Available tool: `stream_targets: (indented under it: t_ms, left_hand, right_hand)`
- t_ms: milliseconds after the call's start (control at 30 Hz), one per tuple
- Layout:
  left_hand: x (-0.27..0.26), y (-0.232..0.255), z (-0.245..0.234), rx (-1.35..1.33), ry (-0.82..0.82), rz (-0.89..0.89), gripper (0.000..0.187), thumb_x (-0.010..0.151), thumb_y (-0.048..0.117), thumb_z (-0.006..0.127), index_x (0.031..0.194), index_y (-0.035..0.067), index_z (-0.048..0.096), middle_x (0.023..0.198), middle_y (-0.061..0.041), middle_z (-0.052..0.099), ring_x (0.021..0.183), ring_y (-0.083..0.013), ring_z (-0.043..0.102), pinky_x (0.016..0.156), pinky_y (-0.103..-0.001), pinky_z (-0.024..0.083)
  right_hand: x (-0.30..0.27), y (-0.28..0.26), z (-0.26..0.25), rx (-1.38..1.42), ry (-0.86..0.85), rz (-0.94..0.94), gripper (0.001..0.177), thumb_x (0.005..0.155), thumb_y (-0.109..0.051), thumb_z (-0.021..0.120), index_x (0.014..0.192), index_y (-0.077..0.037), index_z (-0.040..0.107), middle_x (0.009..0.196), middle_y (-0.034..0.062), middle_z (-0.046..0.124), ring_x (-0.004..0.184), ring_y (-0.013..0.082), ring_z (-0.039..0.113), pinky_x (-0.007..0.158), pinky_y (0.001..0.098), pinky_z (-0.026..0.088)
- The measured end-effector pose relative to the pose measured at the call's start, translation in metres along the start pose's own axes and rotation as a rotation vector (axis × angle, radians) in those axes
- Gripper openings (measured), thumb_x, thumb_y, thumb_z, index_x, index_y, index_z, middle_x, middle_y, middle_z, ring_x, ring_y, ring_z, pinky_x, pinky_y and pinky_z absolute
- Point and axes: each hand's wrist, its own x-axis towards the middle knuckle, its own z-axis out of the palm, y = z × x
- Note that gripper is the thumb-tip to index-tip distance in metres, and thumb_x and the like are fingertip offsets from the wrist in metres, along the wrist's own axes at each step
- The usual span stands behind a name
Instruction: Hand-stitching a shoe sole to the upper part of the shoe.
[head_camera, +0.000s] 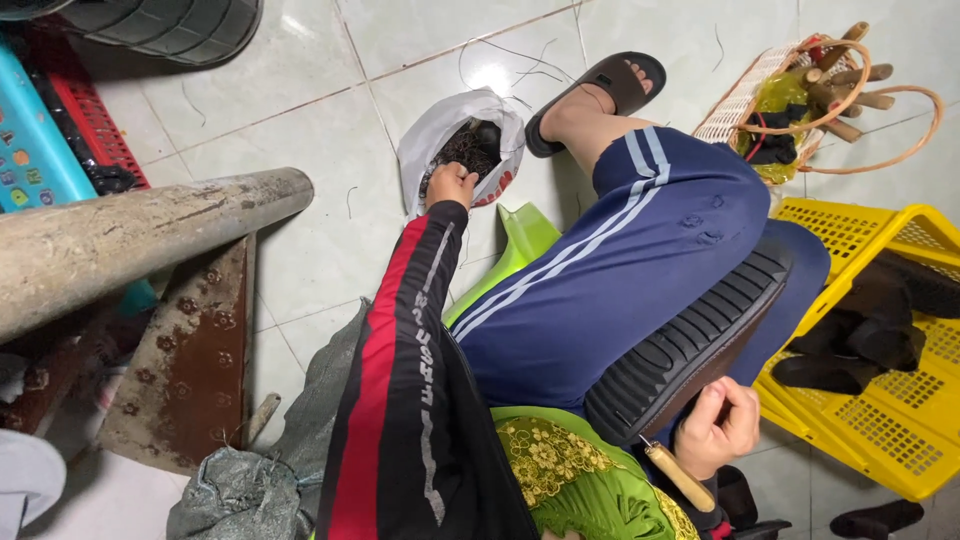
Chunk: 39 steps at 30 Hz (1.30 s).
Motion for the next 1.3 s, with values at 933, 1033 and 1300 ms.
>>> stream_targets:
  t_ms: [933,1033,1300]
  left_hand:
    - [0.001,-0.038,-0.066,-0.470,-0.408,-0.347,0.021,0.083,0.027,0.075,0.098,0.015,0.066,0.079,-0.004,0.071,0.067,-0.0052,0.063,0.057,-0.017,0.060]
    - [-0.009,0.031,-0.129,-0.717,-0.507,-0.041,0.011,0.086,0.005,0.068,0.095,0.002,0.064,0.089,-0.004,0.068,0.076,-0.0086,0.063,0.073,-0.019,0.051]
    - [-0.009,0.160,-0.195,-0.678,-0.657,0.331,0.008,0.088,-0.002,0.059,0.095,0.001,0.060,0.096,-0.007,0.068,0.085,-0.0108,0.068,0.071,-0.017,0.051]
  right_hand:
    - [0.001,-0.002,0.003,0.064,0.028,0.001,0.005,0.093,0.011,0.056,0.096,0.012,0.059,0.080,0.0140,0.050,0.067,0.0209,0.037,0.064,0.0308,0.032]
    - [0.002,-0.003,0.002,0.066,0.038,-0.013,0.004,0.092,0.012,0.056,0.096,0.012,0.059,0.081,0.0147,0.052,0.067,0.0215,0.039,0.064,0.0311,0.033]
    - [0.003,-0.006,0.002,0.075,0.045,-0.027,0.005,0.093,0.011,0.057,0.096,0.012,0.061,0.082,0.0151,0.053,0.069,0.0223,0.041,0.066,0.0319,0.035]
